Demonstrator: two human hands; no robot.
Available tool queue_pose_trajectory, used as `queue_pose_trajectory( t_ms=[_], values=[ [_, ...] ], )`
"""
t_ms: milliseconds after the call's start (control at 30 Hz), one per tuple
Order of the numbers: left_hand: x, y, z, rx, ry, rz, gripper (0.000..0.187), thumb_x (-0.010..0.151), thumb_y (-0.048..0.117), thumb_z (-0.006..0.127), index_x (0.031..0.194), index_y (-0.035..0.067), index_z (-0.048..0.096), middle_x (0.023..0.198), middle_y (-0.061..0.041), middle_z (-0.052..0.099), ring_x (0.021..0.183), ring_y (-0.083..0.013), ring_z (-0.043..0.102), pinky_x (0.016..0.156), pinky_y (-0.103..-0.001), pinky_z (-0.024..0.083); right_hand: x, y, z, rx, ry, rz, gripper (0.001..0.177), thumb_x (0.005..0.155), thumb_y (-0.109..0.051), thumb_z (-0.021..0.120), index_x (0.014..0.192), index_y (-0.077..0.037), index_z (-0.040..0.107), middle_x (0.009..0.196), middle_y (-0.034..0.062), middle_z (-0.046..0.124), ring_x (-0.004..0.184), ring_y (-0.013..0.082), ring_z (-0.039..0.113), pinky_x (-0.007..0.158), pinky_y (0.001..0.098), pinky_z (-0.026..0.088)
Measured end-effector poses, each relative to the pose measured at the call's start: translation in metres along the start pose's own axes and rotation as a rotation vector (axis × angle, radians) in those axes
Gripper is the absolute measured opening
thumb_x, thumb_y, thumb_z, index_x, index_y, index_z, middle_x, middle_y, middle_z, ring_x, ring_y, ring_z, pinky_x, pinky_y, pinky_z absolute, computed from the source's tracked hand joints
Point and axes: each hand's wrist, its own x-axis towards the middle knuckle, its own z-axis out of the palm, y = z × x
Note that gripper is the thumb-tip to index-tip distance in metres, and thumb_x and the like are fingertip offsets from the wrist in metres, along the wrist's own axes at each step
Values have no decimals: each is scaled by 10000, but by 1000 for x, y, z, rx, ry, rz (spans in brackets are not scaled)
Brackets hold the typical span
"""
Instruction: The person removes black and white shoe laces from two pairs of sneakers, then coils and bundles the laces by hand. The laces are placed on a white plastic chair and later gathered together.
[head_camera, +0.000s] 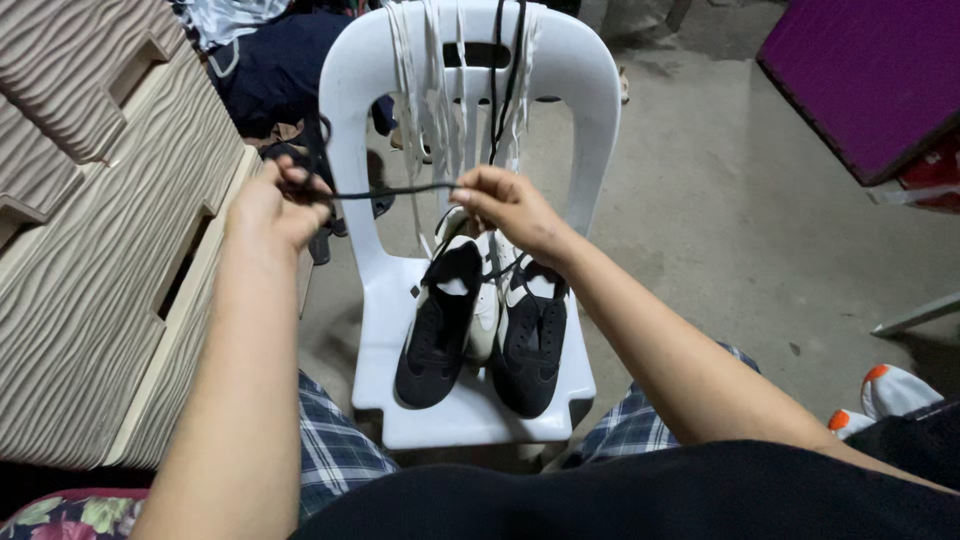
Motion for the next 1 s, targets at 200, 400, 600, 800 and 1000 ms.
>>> queue_pose_trajectory(
  t_ms=[200,400,600,800,1000],
  values=[
    [-93,-36,32,487,626,26,249,1065,283,449,919,112,556,823,-78,677,726,-214,686,703,-384,588,16,-30,-5,172,161,-86,121,1011,-230,649,1008,-124,708,749,-31,654,641,71,612,615,232,544],
    [-91,-41,-45,537,863,190,54,956,85,563,952,114,609,853,-54,602,686,-206,530,537,-384,395,19,-48,-23,206,324,-148,137,998,-238,675,1032,-118,732,727,-58,622,610,47,526,557,226,469],
    [-90,-67,-22,1946,807,81,389,857,217,728,1126,-62,689,1142,-288,663,1069,-421,623,919,-488,504,17,-58,-24,128,284,-212,177,1013,-221,713,1088,-69,763,783,-60,641,671,24,547,620,215,492],
    [-98,-131,116,1261,-367,485,733,803,43,720,1483,19,448,1405,-140,571,1263,-230,576,1045,-319,473,20,-70,-20,104,282,-211,175,982,-227,727,1052,-73,769,788,-50,671,668,26,573,606,207,494],
    [-112,-163,197,1274,-562,252,226,1018,193,615,1154,31,696,949,-24,679,873,-110,596,793,-277,505,29,-89,-51,222,338,-248,172,992,-215,739,1072,-66,769,806,-45,662,690,39,581,624,215,497]
  ],
)
